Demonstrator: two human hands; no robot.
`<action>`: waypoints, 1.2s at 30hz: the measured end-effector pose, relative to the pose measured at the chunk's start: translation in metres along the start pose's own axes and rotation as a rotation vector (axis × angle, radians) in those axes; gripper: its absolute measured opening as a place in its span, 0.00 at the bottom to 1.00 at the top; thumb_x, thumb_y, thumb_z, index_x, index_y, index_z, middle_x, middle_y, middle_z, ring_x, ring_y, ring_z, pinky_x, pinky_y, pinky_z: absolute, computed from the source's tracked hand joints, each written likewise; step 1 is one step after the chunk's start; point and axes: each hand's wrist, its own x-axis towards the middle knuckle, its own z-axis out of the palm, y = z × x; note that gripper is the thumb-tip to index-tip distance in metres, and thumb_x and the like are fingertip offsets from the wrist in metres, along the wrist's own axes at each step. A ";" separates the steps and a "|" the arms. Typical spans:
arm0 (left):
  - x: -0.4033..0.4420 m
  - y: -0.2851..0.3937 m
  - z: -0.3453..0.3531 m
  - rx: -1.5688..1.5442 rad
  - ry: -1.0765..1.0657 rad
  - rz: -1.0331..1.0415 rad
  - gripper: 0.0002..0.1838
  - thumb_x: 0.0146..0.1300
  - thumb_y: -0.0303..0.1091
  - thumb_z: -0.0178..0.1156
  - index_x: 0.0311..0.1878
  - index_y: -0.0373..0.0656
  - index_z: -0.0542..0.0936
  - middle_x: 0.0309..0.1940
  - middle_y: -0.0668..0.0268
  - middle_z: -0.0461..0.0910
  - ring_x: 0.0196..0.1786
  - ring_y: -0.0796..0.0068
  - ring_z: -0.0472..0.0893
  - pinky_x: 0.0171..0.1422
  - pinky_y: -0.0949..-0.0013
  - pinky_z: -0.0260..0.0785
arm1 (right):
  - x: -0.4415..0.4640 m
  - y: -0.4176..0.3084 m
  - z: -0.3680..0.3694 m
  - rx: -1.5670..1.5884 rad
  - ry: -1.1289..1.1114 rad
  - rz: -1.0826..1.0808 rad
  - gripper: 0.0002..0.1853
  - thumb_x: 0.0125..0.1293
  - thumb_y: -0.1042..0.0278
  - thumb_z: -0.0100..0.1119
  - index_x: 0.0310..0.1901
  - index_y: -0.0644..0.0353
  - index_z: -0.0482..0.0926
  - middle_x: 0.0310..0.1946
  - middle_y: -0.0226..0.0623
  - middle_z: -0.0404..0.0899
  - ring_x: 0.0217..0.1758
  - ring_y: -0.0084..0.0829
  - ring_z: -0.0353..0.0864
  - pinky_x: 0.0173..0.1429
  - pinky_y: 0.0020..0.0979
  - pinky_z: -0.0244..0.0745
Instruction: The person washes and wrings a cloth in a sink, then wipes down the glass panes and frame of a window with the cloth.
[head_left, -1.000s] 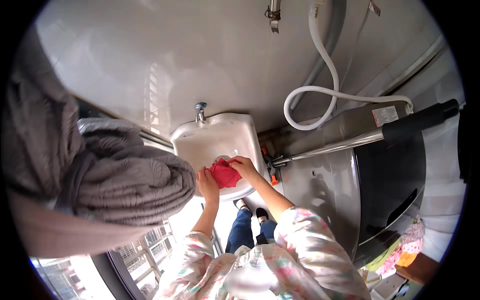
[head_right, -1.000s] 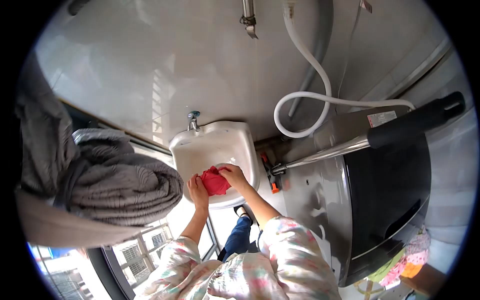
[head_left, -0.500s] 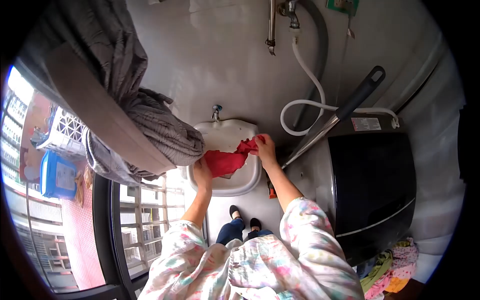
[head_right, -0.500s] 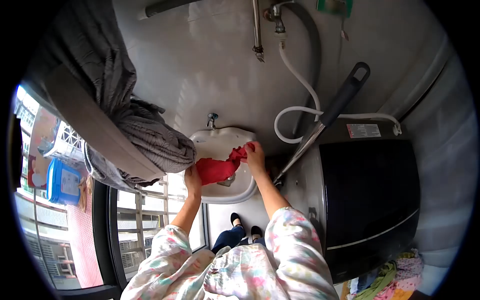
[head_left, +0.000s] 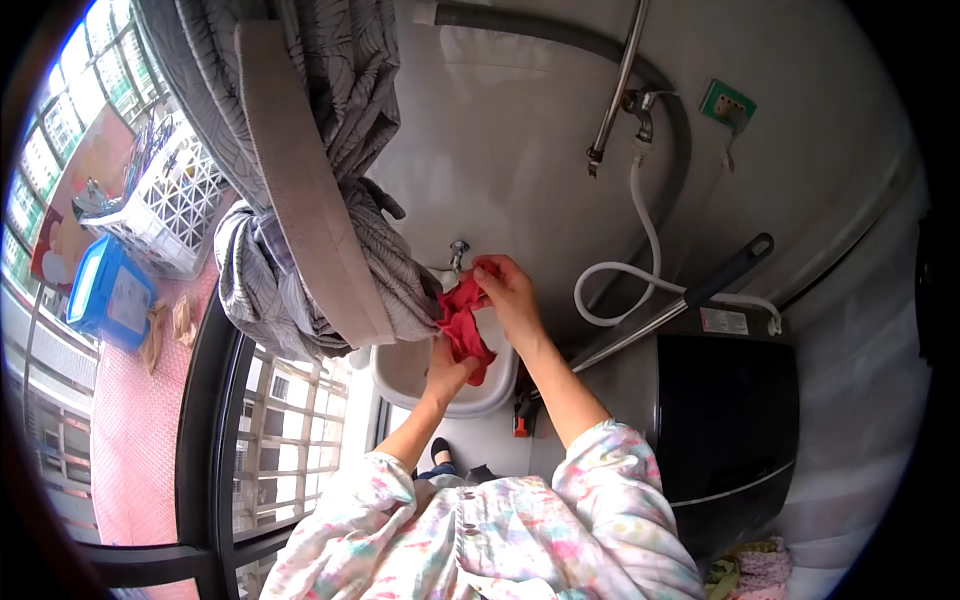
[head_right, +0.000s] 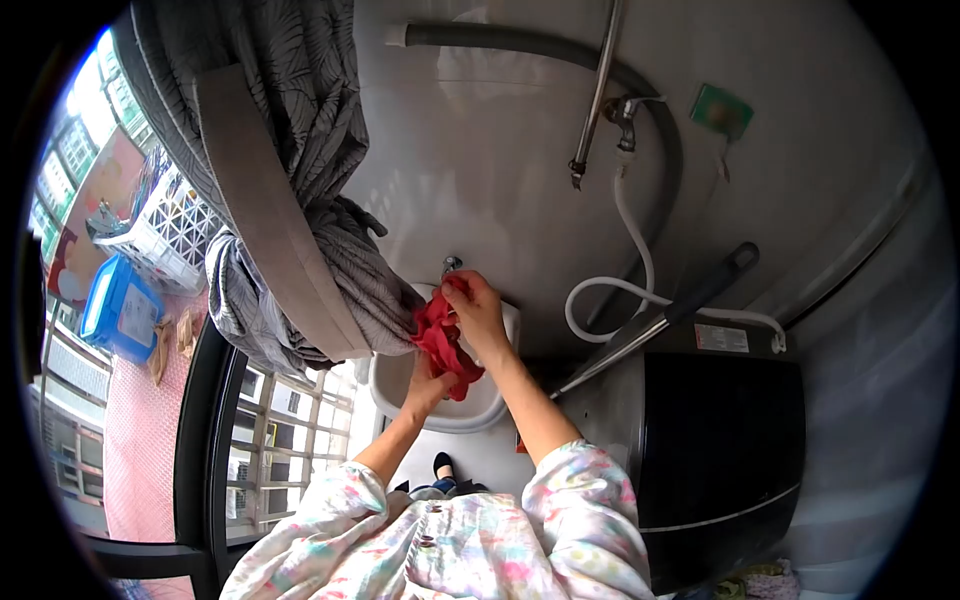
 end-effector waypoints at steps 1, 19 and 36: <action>0.003 0.000 0.004 -0.077 -0.033 -0.013 0.28 0.54 0.40 0.58 0.59 0.41 0.69 0.48 0.48 0.78 0.53 0.46 0.75 0.57 0.55 0.67 | 0.000 -0.002 0.003 -0.017 -0.017 0.009 0.11 0.68 0.67 0.55 0.48 0.62 0.73 0.38 0.35 0.80 0.39 0.23 0.80 0.35 0.25 0.78; 0.061 0.062 0.014 -0.278 -0.003 0.095 0.18 0.62 0.37 0.58 0.54 0.42 0.74 0.40 0.68 0.78 0.43 0.77 0.75 0.49 0.73 0.68 | -0.008 0.110 -0.088 -0.037 0.002 0.463 0.24 0.62 0.55 0.61 0.56 0.59 0.73 0.48 0.34 0.79 0.50 0.29 0.77 0.51 0.31 0.71; 0.080 -0.050 0.012 0.073 0.147 -0.246 0.27 0.56 0.49 0.61 0.53 0.39 0.76 0.44 0.50 0.81 0.51 0.52 0.79 0.56 0.62 0.67 | 0.016 0.144 -0.097 -0.658 0.310 0.076 0.09 0.53 0.73 0.67 0.35 0.62 0.78 0.28 0.37 0.81 0.33 0.26 0.79 0.41 0.28 0.73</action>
